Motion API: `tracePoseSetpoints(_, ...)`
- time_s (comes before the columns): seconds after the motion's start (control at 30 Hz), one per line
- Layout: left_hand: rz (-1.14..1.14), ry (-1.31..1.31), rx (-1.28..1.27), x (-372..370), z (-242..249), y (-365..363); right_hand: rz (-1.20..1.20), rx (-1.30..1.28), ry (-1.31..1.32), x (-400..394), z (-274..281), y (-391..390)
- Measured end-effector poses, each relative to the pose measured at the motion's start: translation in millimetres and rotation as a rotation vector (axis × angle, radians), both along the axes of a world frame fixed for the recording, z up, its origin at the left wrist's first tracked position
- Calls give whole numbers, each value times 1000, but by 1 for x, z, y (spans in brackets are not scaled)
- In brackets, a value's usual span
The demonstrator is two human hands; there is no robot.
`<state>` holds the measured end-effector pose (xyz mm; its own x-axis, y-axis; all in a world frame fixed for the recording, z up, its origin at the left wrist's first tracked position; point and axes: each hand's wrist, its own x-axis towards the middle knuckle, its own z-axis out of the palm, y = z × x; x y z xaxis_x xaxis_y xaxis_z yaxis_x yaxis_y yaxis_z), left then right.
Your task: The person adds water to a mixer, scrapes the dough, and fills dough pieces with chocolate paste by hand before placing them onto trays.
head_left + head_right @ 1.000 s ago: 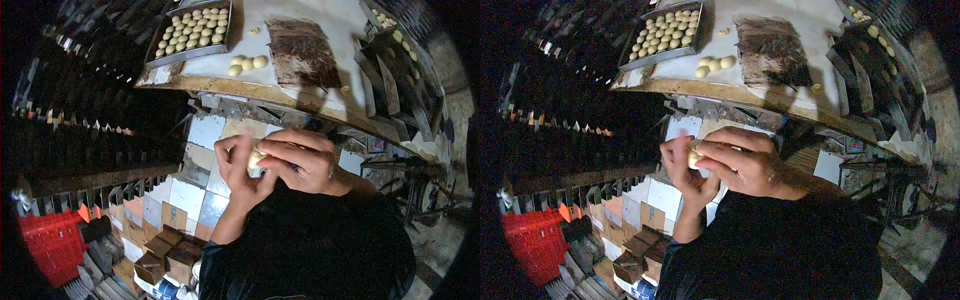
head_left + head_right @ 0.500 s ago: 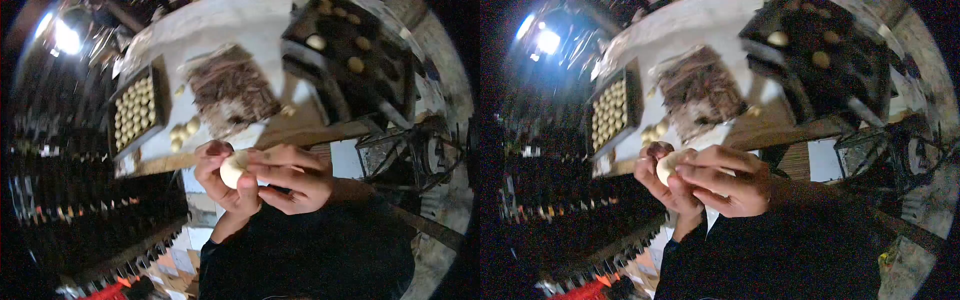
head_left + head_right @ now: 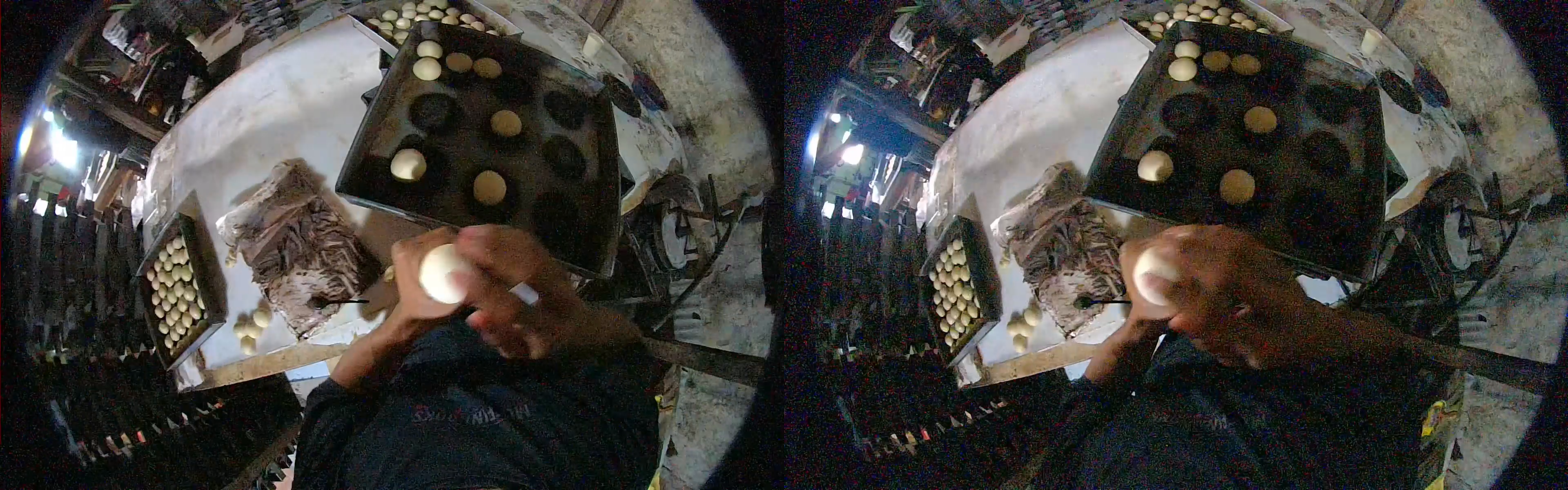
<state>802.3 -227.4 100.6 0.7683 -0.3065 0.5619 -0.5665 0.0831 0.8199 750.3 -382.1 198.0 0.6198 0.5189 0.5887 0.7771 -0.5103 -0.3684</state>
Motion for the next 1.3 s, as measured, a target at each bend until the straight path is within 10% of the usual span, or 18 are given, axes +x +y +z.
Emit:
tracePoseSetpoints(0.2, -193, 138, -19, 16, -8, -6, 251, -163, 159, 62, -2, -21)
tracePoseSetpoints(0.37, -198, 265, 107, 36, 33, 13, -210, 69, 417, 166, -3, -31)
tracePoseSetpoints(0.57, -78, 53, 194, 49, -2, 21, -5, -556, -101, 236, -84, -38)
tracePoseSetpoints(0.67, -65, 231, 347, 35, 7, 21, -201, -350, -13, 260, -62, -64)
tracePoseSetpoints(0.77, -5, 149, 334, 31, -5, 16, -546, -853, 95, 305, -74, -127)
tracePoseSetpoints(0.97, 60, 30, 274, 26, -1, 19, -696, -438, 321, 280, -52, -113)
tracePoseSetpoints(1.07, 96, 144, 200, 4, 24, 37, -251, 315, 1115, 227, -6, -86)
tracePoseSetpoints(1.13, 157, 207, 144, -11, 30, 52, 165, 255, 863, 156, 34, -36)
tracePoseSetpoints(1.3, -56, 431, -431, -62, 34, 86, 343, 110, 364, 31, 26, 67)
